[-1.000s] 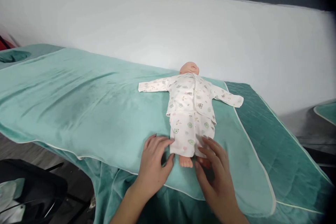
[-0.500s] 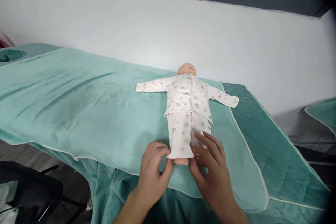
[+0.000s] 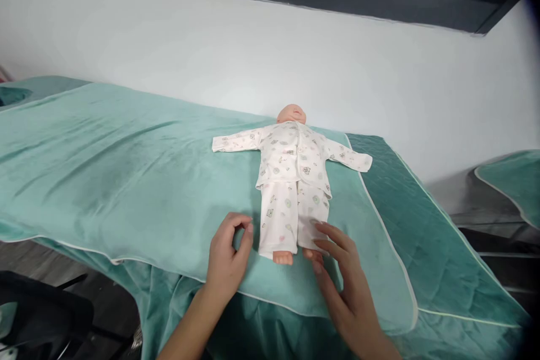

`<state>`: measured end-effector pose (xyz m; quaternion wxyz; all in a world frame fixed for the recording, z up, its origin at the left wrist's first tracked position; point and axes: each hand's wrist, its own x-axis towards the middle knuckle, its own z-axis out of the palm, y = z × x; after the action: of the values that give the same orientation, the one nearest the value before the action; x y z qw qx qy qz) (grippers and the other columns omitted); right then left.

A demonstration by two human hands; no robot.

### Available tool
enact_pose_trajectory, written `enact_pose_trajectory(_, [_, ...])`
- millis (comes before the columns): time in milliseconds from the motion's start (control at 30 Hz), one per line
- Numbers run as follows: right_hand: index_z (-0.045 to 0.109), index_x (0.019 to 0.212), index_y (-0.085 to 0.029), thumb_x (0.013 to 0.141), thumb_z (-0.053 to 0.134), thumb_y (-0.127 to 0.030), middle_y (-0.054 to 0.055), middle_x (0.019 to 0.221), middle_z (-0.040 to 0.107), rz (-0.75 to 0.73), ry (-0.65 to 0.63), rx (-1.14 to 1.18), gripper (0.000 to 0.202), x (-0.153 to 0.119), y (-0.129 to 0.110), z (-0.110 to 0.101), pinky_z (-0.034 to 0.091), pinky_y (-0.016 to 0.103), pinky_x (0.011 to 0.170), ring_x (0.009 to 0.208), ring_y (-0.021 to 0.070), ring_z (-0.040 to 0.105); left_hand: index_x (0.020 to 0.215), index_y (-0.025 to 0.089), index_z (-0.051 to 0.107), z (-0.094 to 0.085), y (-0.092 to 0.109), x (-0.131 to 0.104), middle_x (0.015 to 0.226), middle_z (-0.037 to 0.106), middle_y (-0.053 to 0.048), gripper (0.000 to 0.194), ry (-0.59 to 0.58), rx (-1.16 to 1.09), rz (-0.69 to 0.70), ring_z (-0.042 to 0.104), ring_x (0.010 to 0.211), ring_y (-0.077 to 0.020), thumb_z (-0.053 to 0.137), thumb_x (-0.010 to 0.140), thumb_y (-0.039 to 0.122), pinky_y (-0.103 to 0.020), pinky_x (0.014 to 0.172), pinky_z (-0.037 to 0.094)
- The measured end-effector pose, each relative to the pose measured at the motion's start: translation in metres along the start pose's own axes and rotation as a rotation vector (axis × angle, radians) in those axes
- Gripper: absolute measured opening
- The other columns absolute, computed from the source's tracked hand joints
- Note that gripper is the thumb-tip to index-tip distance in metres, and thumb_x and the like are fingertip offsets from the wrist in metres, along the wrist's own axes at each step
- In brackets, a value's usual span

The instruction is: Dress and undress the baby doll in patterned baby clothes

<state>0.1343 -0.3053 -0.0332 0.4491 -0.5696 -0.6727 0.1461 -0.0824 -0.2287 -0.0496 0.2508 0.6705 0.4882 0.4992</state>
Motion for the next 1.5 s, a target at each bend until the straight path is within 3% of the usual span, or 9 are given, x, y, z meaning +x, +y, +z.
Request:
enact_pose_trajectory(300, [0.052,0.126,-0.027,0.094,0.051,-0.025,0.010,0.137,0.050,0.166,0.119,0.104,0.032,-0.018,0.022,0.000,0.043,0.051,0.105,0.128,0.0262,0.049,0.103,0.023,0.055,0.000,-0.009,-0.030,0.087,0.060,-0.001,0.015,-0.071,0.166,0.096,0.059,0.081,-0.0158,0.052,0.091,0.016,-0.030,0.072,0.049])
enact_pose_trajectory(467, [0.052,0.123,-0.025,0.091,0.057,-0.027,0.011,0.126,0.053,0.161,0.133,-0.055,0.033,-0.012,0.030,0.008,0.047,0.048,0.096,0.116,0.0261,0.053,0.114,0.025,0.054,0.006,0.019,-0.035,0.111,0.059,-0.008,0.030,-0.020,0.201,0.240,0.059,0.104,-0.0222,0.057,0.086,0.014,-0.039,0.087,0.052])
enact_pose_trajectory(633, [0.055,0.112,-0.024,0.090,0.061,-0.034,0.007,0.108,0.058,0.167,0.124,-0.118,0.025,-0.005,0.032,0.013,0.050,0.040,0.084,0.099,0.0230,0.056,0.114,0.022,0.057,0.032,0.053,-0.036,0.132,0.052,-0.014,0.033,-0.066,0.399,0.399,0.048,0.126,-0.0312,0.059,0.083,0.011,-0.050,0.101,0.044])
enact_pose_trajectory(800, [0.056,0.106,-0.023,0.092,0.056,-0.032,0.005,0.097,0.062,0.255,0.113,-0.116,0.017,-0.001,0.033,0.012,0.049,0.038,0.078,0.090,0.0221,0.059,0.104,0.019,0.062,0.052,0.065,-0.021,0.138,0.052,-0.016,0.018,-0.089,0.614,0.338,0.043,0.133,-0.0356,0.057,0.087,0.017,-0.055,0.102,0.042])
enact_pose_trajectory(1100, [0.057,0.093,-0.025,0.085,0.062,-0.045,0.004,0.085,0.064,0.370,0.079,-0.270,0.023,0.008,0.020,0.009,0.043,0.033,0.060,0.074,0.0237,0.059,0.091,0.020,0.064,0.057,0.062,-0.014,0.137,0.054,-0.016,0.009,-0.103,0.652,0.299,0.045,0.132,-0.0372,0.059,0.084,0.016,-0.057,0.097,0.044])
enact_pose_trajectory(1267, [0.059,0.092,-0.025,0.083,0.064,-0.049,0.000,0.075,0.064,0.452,0.020,-0.059,0.026,0.007,0.012,0.000,0.043,0.029,0.056,0.062,0.0188,0.056,0.092,0.020,0.063,0.055,0.064,-0.015,0.138,0.053,-0.013,0.013,-0.097,0.543,0.290,0.042,0.135,-0.0343,0.058,0.083,0.012,-0.055,0.102,0.042])
enact_pose_trajectory(1500, [0.059,0.094,-0.023,0.084,0.065,-0.044,-0.001,0.077,0.063,0.506,0.082,0.201,0.024,0.002,0.002,-0.012,0.045,0.027,0.062,0.066,0.0159,0.053,0.088,0.022,0.059,0.042,0.076,-0.018,0.137,0.052,-0.011,0.009,-0.092,0.403,0.286,0.042,0.135,-0.0333,0.059,0.082,0.016,-0.055,0.105,0.041])
